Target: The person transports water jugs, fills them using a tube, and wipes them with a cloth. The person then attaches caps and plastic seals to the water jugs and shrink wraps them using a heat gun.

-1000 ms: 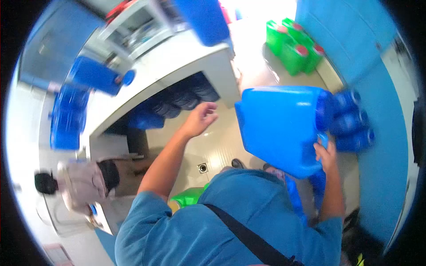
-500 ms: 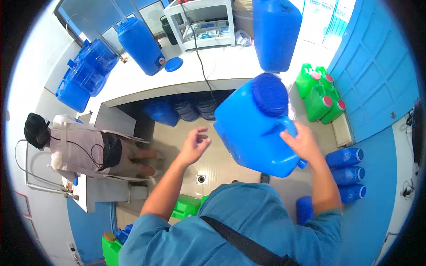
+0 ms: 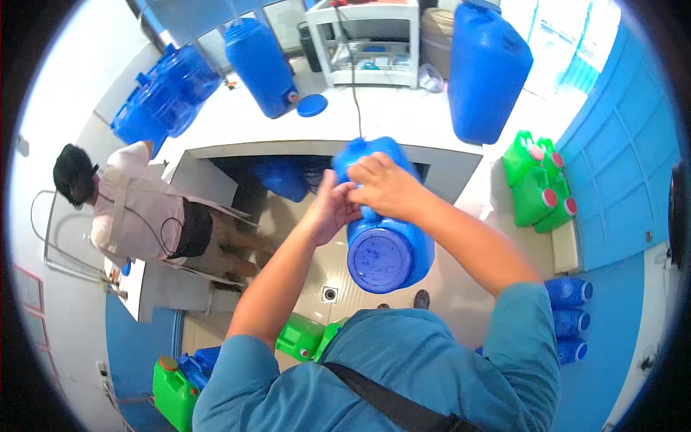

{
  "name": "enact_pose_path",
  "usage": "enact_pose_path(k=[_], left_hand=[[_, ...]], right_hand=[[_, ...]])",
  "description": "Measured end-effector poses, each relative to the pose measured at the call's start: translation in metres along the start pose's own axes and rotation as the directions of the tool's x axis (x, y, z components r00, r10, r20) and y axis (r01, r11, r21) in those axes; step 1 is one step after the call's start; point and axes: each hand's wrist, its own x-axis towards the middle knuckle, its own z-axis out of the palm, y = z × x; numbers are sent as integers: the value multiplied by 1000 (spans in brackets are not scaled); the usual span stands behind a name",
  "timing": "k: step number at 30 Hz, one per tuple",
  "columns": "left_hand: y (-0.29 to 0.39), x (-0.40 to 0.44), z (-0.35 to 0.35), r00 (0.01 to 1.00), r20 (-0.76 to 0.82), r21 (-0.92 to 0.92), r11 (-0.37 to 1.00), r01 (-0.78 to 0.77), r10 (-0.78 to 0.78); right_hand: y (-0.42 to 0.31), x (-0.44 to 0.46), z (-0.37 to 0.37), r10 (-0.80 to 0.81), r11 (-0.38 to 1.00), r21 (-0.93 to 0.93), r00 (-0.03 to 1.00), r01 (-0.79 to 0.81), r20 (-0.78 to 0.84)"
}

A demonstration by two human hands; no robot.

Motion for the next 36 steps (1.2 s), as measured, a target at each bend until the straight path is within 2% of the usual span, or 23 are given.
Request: enact_pose_path(k=[1,3,4,7,10,11,12,13,15,17,19,21,22,24,25,26,27,29,31,33,34,35,36], left_hand=[[5,-7,6,988,151,-141,990,-23,45],[0,-13,18,934,307,-318,945,-80,182],[-9,-9,25,937,308,-322,945,-61,166],[-34,-3,38,908,19,-352,852,-387,420],[-53,6,60,809,-84,-137,797,-588,582],[-64,7,69,776,-90,-5,779,-627,624],[-69,7,84,728,-73,175,728,-663,682],[-73,6,102,713,-92,176,716,-676,696],[-83,11,118,625,68,257,592,-764,778],[-85,8,129,618,173,352,538,-766,767],[-82,7,137,610,272,442,466,-766,744],[-73,13,141,497,337,560,254,-788,800],[-65,16,144,496,341,562,250,-788,799],[-51,20,150,354,281,546,155,-823,892],[-49,20,153,357,277,552,156,-819,892],[-48,19,155,417,298,567,192,-801,859],[-47,19,157,473,319,582,224,-782,821],[-56,23,158,461,351,579,198,-791,815],[-56,25,158,462,406,593,157,-789,788],[-54,31,154,510,368,625,200,-755,777],[-53,34,152,558,328,650,246,-719,762],[-53,37,150,558,323,657,244,-714,764],[-53,42,148,542,252,600,310,-738,802]], right_hand=[[1,6,-9,-51,994,97,998,54,-35],[6,4,-23,79,979,176,985,-106,156],[10,1,-38,365,784,441,899,-437,242],[44,-55,-55,557,783,305,829,-542,46],[50,-111,-77,794,416,253,485,-873,366],[51,-130,-72,797,409,255,479,-876,369],[52,-151,-59,767,201,247,309,-948,562],[47,-159,-57,670,-12,192,134,-981,731],[40,-166,-56,623,-88,171,80,-981,778],[44,-165,-54,473,-325,194,18,-926,881],[45,-156,-50,522,-309,258,64,-915,851],[45,-152,-47,609,-254,382,160,-888,777],[42,-159,-31,730,1,456,312,-890,608],[38,-164,-31,722,-10,553,376,-833,581],[36,-158,-39,714,-28,640,433,-768,550],[41,-153,-46,654,-323,636,320,-701,685],[43,-147,-51,651,-322,638,325,-700,686],[45,-136,-60,571,-499,508,175,-702,802],[50,-139,-59,522,-584,503,180,-637,834],[53,-143,-39,757,108,531,416,-840,504],[47,-145,-42,741,378,515,585,-769,330],[48,-146,-43,736,379,521,591,-765,331],[52,-149,-45,656,323,740,703,-590,274]])
